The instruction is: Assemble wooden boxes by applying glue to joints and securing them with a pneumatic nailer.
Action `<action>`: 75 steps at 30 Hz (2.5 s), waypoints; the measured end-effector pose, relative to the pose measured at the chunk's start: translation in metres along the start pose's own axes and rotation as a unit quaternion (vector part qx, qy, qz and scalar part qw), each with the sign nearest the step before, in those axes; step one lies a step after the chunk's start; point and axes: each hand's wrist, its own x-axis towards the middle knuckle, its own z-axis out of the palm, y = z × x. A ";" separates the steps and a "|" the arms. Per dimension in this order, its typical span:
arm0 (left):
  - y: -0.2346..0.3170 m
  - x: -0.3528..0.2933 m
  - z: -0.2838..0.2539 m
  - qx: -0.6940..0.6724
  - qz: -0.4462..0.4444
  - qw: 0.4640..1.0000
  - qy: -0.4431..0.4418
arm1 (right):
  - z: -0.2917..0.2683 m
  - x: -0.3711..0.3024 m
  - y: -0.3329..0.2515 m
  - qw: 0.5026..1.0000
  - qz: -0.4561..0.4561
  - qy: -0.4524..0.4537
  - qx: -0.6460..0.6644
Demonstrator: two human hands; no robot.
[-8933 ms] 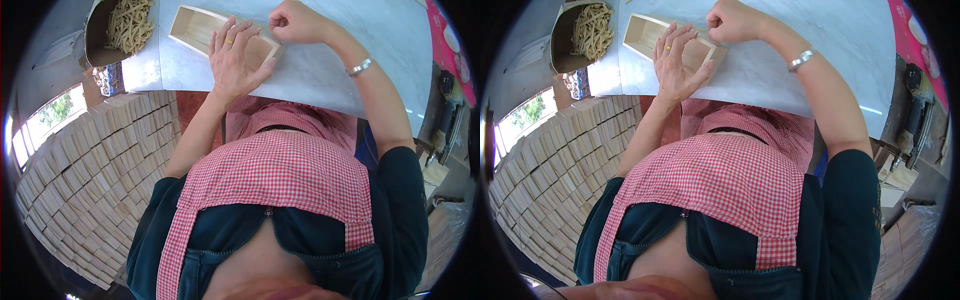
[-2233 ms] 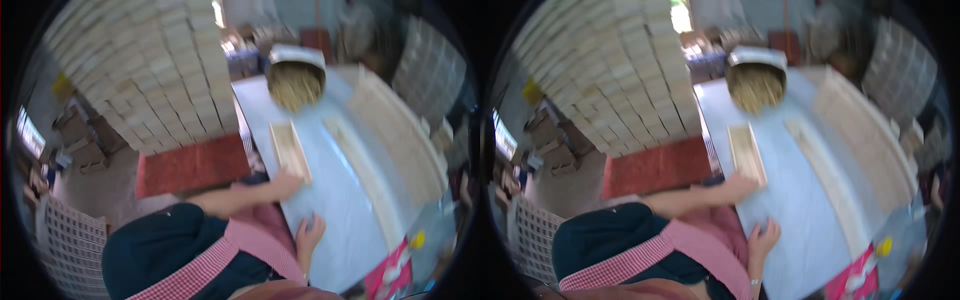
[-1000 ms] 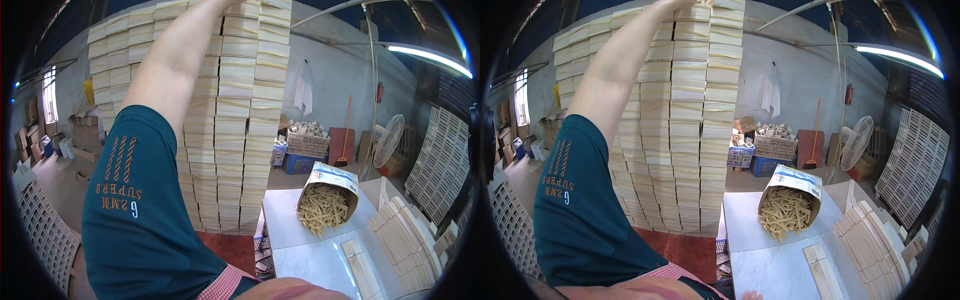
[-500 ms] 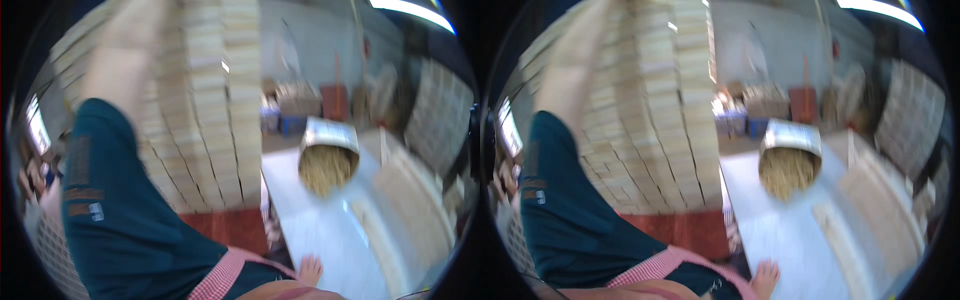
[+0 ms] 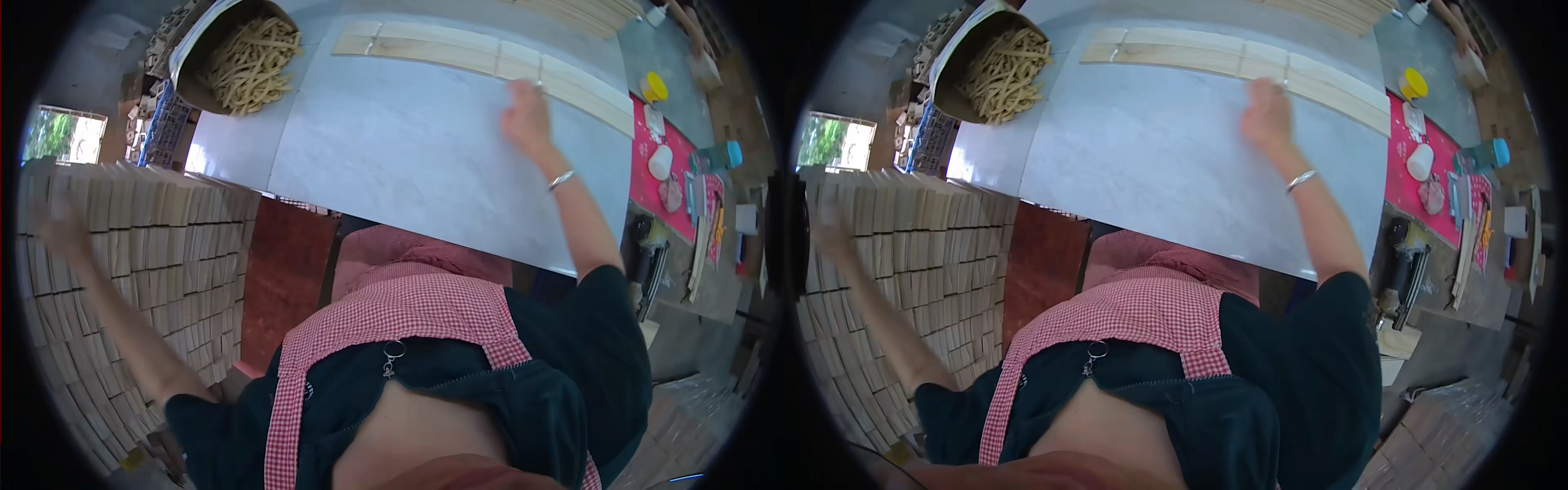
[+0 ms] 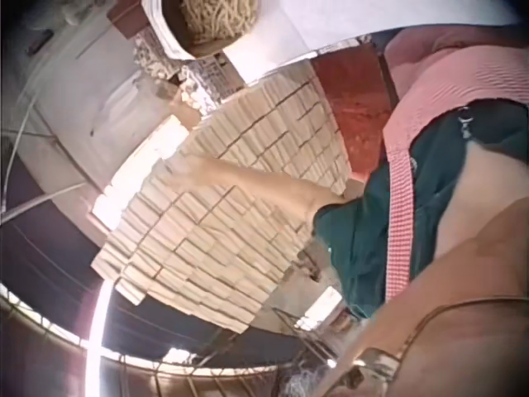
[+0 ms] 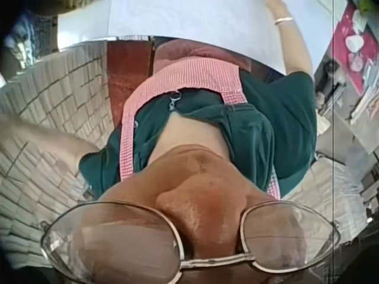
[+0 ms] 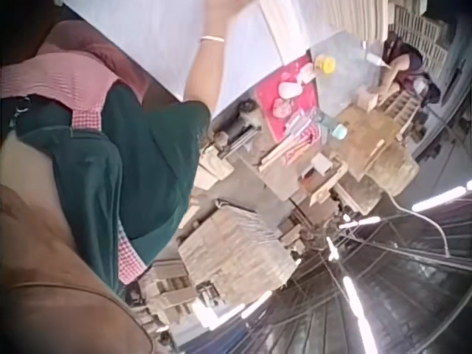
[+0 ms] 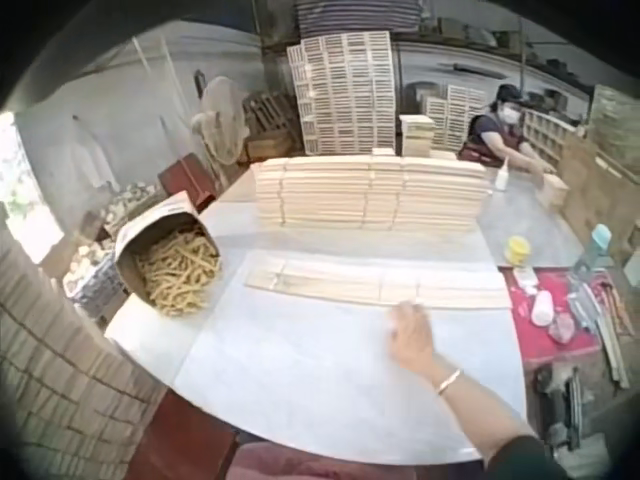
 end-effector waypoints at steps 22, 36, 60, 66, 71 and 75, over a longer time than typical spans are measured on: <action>0.526 -0.148 -0.056 -0.418 0.108 0.865 -0.257 | -0.207 -0.063 0.122 0.965 -0.026 -0.257 0.039; 0.499 -0.165 -0.042 -0.394 0.239 0.777 -0.428 | -0.283 -0.144 0.080 0.986 0.048 -0.141 -0.071; 0.449 -0.263 0.027 -0.587 0.033 0.581 -0.563 | -0.069 -0.075 -0.112 0.930 0.100 -0.351 0.048; 0.451 -0.280 0.011 -0.656 -0.084 0.467 -0.587 | -0.049 -0.088 -0.146 0.884 0.104 -0.354 0.286; 0.461 -0.287 0.009 -0.722 -0.101 0.438 -0.526 | -0.065 -0.076 -0.182 0.952 -0.235 -0.188 -0.050; 0.473 -0.271 -0.017 -0.744 -0.038 0.442 -0.499 | -0.044 -0.079 -0.187 0.976 -0.158 -0.151 0.018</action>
